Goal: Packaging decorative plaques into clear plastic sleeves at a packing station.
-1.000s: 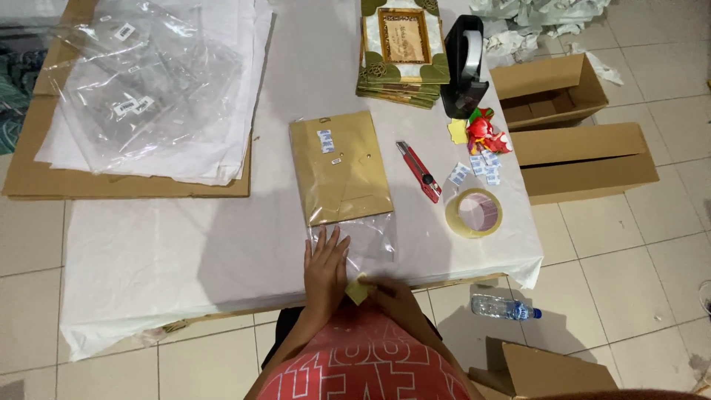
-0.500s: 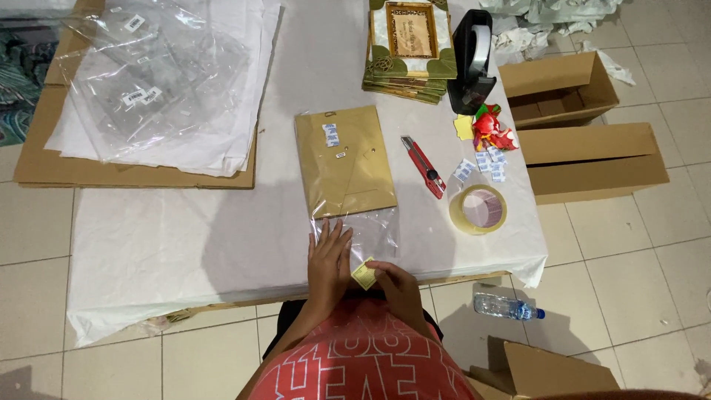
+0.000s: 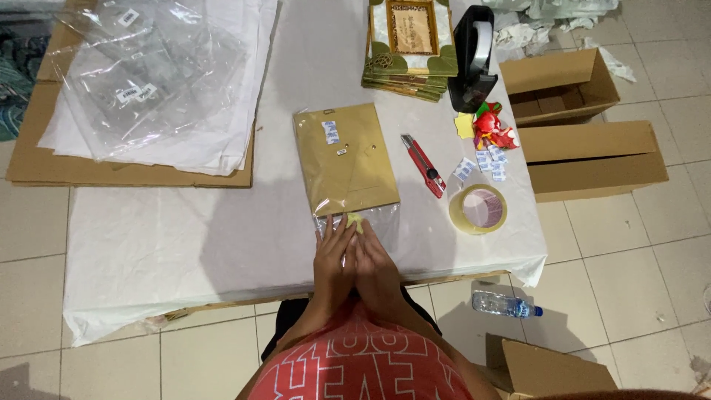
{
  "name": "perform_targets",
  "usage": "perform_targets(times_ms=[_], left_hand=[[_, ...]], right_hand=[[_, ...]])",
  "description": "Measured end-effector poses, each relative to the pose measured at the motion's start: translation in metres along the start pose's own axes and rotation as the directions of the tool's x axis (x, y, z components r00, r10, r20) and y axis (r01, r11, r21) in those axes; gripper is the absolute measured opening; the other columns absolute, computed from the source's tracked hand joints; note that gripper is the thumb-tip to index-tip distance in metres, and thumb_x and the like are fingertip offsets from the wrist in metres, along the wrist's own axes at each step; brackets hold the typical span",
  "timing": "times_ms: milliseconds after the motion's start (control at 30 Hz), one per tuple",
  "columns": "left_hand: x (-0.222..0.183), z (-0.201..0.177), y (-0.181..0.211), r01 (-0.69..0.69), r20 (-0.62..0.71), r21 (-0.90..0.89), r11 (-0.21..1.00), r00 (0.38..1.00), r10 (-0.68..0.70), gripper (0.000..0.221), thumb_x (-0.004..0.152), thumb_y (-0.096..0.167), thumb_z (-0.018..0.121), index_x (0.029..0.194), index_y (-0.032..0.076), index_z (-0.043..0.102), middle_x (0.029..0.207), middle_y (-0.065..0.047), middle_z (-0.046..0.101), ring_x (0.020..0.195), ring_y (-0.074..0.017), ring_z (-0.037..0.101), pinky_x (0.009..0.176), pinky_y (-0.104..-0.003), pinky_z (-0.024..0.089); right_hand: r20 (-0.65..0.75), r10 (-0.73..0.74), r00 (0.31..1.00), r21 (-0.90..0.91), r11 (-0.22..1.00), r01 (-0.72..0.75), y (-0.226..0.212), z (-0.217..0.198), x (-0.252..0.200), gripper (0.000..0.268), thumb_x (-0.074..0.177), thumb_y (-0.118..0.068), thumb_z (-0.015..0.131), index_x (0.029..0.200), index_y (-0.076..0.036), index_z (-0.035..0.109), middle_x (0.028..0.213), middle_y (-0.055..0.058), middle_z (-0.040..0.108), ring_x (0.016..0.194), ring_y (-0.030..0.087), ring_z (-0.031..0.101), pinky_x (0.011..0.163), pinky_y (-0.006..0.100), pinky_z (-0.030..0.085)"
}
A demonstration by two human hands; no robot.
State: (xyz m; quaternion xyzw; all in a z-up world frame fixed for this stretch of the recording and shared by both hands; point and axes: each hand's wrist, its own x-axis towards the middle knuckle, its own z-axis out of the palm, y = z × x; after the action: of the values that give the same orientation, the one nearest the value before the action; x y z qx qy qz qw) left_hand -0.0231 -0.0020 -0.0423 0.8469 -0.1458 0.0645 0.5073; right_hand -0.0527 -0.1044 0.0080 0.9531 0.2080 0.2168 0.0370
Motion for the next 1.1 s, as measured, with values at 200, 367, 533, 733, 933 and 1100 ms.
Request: perform_targets(times_ms=[200,367,533,733,933,1100], left_hand=[[0.007,0.002,0.002,-0.031,-0.038,0.009,0.999,0.999,0.032,0.034,0.103,0.014,0.057,0.135,0.014,0.067,0.148,-0.010,0.058,0.146,-0.0350,0.039,0.120,-0.053,0.023],[0.013,-0.005,-0.003,-0.077,0.234,0.158,0.984,0.972,0.038,0.050,0.100,0.018,0.048,0.150,0.014,0.051,0.161,-0.012,0.041,0.149,-0.0502,0.023,0.115,-0.069,0.020],[-0.006,0.011,-0.038,-0.223,0.291,0.350,0.910,0.949,0.120,0.056,0.102,0.022,0.041,0.158,0.015,0.037,0.166,-0.014,0.032,0.153,-0.0472,0.017,0.119,-0.065,0.019],[-0.007,0.000,-0.028,-0.228,0.085,0.106,0.968,0.972,0.219,0.043,0.105,0.018,0.049,0.146,0.013,0.057,0.156,-0.011,0.048,0.150,-0.0429,0.030,0.122,-0.061,0.015],[-0.004,-0.003,-0.027,-0.207,0.076,0.044,0.977,0.976,0.203,0.038,0.102,0.017,0.055,0.138,0.012,0.065,0.149,-0.012,0.056,0.144,-0.0438,0.041,0.122,-0.063,0.015],[0.006,-0.010,-0.013,-0.238,0.038,0.034,0.971,0.971,0.237,0.036,0.105,0.008,0.049,0.136,0.011,0.066,0.139,-0.013,0.064,0.140,-0.0415,0.045,0.122,-0.062,0.013]], right_hand=[[0.526,0.045,0.850,-0.835,-0.164,0.525,-0.009,0.014,0.019,0.054,0.099,-0.022,0.049,0.148,-0.006,0.032,0.146,0.012,0.038,0.127,0.019,0.054,0.110,0.037,0.044],[0.541,0.434,0.721,-0.091,-0.822,0.563,-0.008,0.018,0.039,0.084,0.099,-0.049,0.053,0.166,-0.017,0.014,0.169,0.014,0.022,0.134,0.023,0.050,0.103,0.039,0.049],[0.737,0.421,0.528,0.180,-0.876,0.447,-0.002,0.065,0.028,0.069,0.097,-0.054,0.054,0.155,-0.019,0.043,0.152,0.010,0.052,0.114,0.020,0.063,0.090,0.032,0.051],[0.710,0.417,0.568,0.222,-0.898,0.381,-0.008,0.102,-0.009,0.065,0.101,-0.041,0.047,0.160,-0.016,0.036,0.159,0.014,0.044,0.127,0.028,0.061,0.082,0.026,0.056],[0.561,0.478,0.676,0.247,-0.876,0.414,-0.007,0.096,-0.004,0.071,0.101,-0.044,0.040,0.162,-0.010,0.026,0.165,0.010,0.034,0.146,0.024,0.037,0.108,0.028,0.043],[0.521,0.524,0.674,0.359,-0.851,0.384,-0.005,0.092,-0.005,0.067,0.105,-0.041,0.036,0.163,-0.010,0.023,0.168,0.008,0.030,0.152,0.028,0.031,0.116,0.037,0.038]])
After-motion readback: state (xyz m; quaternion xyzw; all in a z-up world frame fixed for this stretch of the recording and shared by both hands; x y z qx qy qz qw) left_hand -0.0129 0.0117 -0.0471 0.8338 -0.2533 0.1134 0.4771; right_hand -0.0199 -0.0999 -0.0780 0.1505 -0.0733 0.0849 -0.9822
